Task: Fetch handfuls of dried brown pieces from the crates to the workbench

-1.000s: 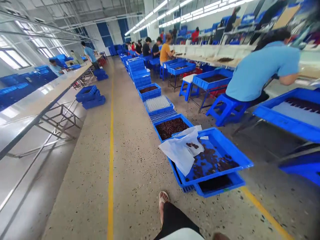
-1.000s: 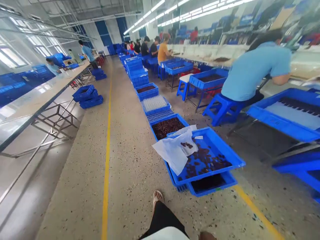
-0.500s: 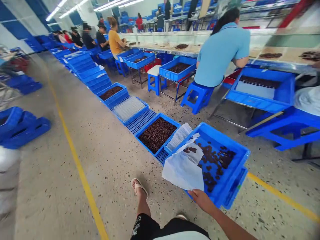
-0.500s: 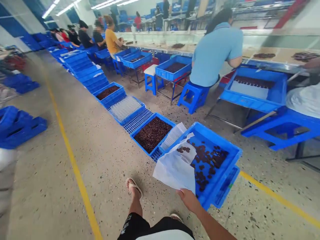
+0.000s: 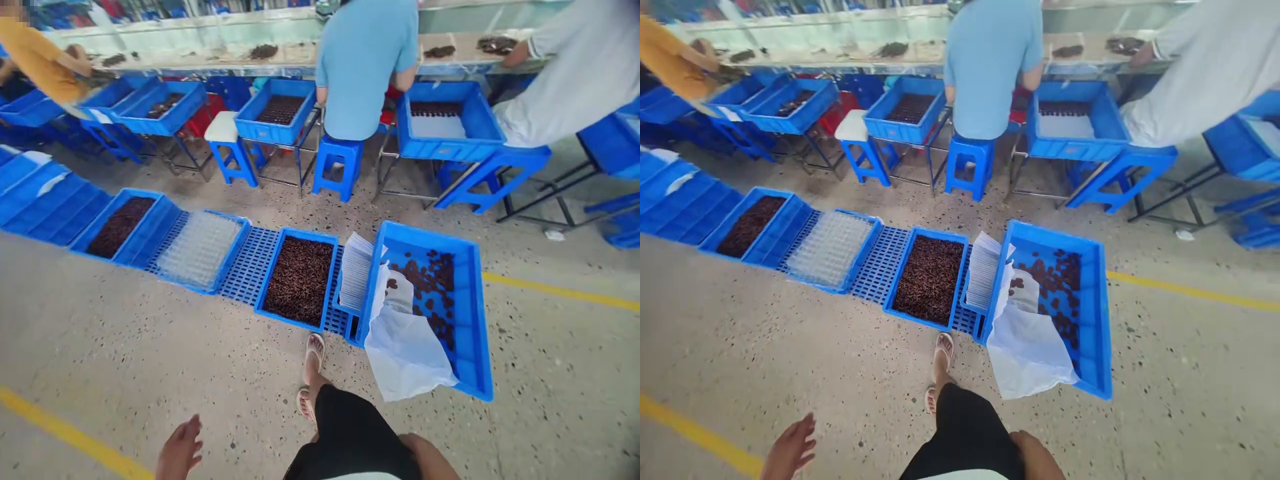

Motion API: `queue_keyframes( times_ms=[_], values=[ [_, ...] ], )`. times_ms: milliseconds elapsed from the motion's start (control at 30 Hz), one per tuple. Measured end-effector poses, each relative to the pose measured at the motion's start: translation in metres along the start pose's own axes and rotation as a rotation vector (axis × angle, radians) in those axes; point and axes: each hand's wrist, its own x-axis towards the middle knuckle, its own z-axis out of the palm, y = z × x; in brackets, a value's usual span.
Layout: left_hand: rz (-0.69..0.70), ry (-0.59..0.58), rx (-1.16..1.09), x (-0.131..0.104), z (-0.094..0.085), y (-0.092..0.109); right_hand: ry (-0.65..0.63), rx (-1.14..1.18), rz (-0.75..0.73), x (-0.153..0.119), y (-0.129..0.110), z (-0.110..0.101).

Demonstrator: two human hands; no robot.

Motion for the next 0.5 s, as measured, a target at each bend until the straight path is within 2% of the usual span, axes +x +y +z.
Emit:
queue_keyframes(
  times_ms=[67, 133, 200, 333, 433, 500],
  values=[
    [0.024, -0.098, -0.048, 0.032, 0.025, 0.037, 0.007, 0.013, 0.021, 0.026, -0.025, 0.0],
    [0.038, -0.202, -0.094, 0.054, 0.065, 0.068, 0.007, 0.032, 0.009, 0.067, -0.057, 0.0],
    [0.029, -0.313, -0.148, 0.074, 0.109, 0.093, 0.013, 0.058, -0.029, 0.123, -0.093, 0.005],
    [-0.026, -0.496, -0.211, 0.134, 0.191, 0.137, 0.068, 0.079, -0.07, 0.269, -0.159, 0.038],
    [-0.062, -0.592, -0.221, 0.196, 0.246, 0.167, 0.111, 0.059, -0.023, 0.393, -0.184, 0.067],
    [-0.073, -0.646, -0.234, 0.236, 0.278, 0.186, 0.155, 0.041, 0.006, 0.472, -0.192, 0.075]
  ],
)
